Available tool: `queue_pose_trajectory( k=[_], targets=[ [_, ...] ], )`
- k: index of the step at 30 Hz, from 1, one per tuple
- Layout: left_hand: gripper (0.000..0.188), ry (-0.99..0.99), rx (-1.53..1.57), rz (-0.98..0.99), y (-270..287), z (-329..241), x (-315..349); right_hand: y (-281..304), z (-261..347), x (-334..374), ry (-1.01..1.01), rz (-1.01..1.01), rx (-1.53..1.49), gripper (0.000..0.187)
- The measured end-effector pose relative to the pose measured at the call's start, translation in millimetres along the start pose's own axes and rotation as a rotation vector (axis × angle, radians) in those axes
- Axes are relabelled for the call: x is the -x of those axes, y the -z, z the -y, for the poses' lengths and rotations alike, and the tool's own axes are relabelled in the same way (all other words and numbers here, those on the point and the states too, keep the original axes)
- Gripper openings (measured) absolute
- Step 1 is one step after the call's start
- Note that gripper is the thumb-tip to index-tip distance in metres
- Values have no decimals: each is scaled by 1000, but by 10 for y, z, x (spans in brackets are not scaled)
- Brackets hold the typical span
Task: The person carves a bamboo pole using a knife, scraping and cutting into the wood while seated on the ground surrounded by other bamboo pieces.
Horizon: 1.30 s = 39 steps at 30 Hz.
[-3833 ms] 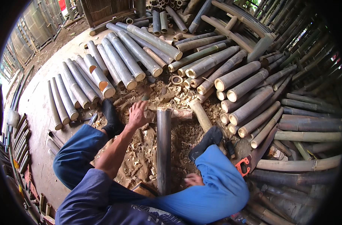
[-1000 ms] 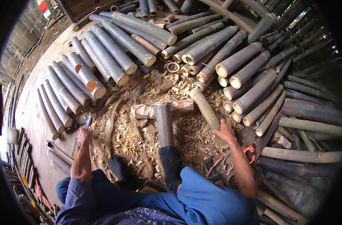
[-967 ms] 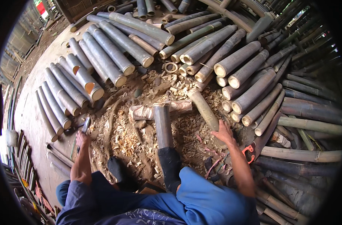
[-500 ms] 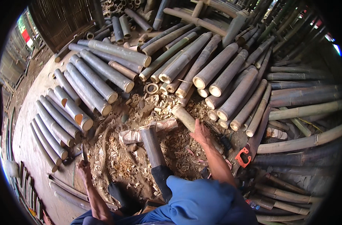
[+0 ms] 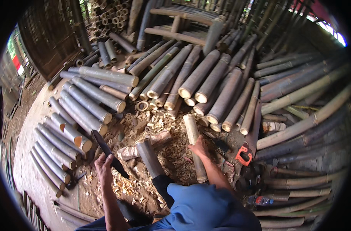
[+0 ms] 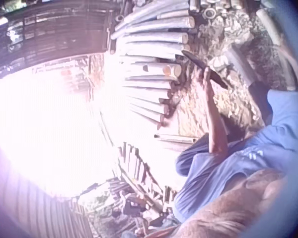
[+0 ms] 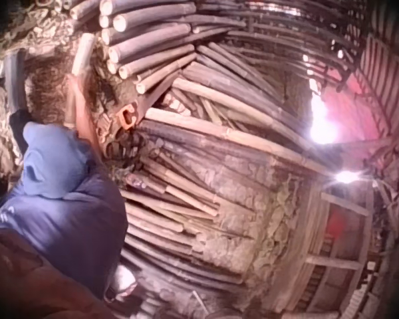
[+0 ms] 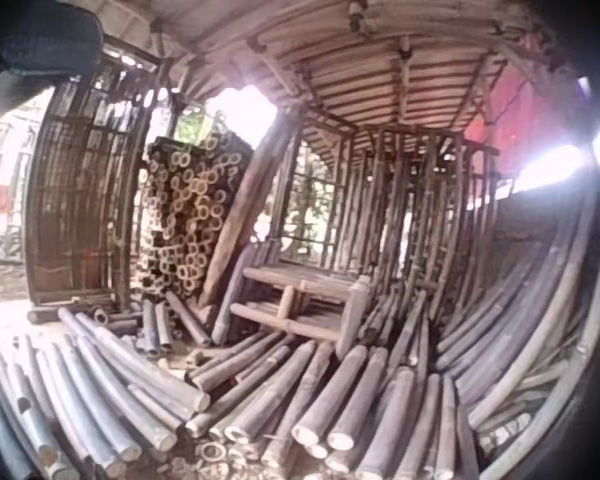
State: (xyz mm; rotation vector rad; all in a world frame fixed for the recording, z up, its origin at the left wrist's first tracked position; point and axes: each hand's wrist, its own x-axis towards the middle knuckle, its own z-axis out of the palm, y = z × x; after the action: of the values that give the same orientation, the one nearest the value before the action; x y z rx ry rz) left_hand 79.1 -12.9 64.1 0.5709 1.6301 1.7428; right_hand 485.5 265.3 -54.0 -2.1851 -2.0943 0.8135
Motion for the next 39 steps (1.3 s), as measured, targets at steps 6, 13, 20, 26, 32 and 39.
queue_pose_trajectory(
  k=[6,13,20,26,32,39],
  targets=[
    [13,69,-18,9,-757,123,190,400,975,787,367,312,-452,78],
    [42,203,198,252,-1398,-62,369,-69,1451,1433,397,770,-532,56],
    [39,73,-98,190,-1287,22,-9,-647,1067,781,440,-21,-179,35],
    [33,133,-220,70,-770,229,-283,174,1138,678,313,-186,-454,42],
    [35,220,-168,442,-1000,326,64,1095,-892,-485,-412,-926,-623,45],
    [32,94,-310,643,-1546,874,949,1454,-2556,-860,-738,-786,-1314,94]
  ],
)
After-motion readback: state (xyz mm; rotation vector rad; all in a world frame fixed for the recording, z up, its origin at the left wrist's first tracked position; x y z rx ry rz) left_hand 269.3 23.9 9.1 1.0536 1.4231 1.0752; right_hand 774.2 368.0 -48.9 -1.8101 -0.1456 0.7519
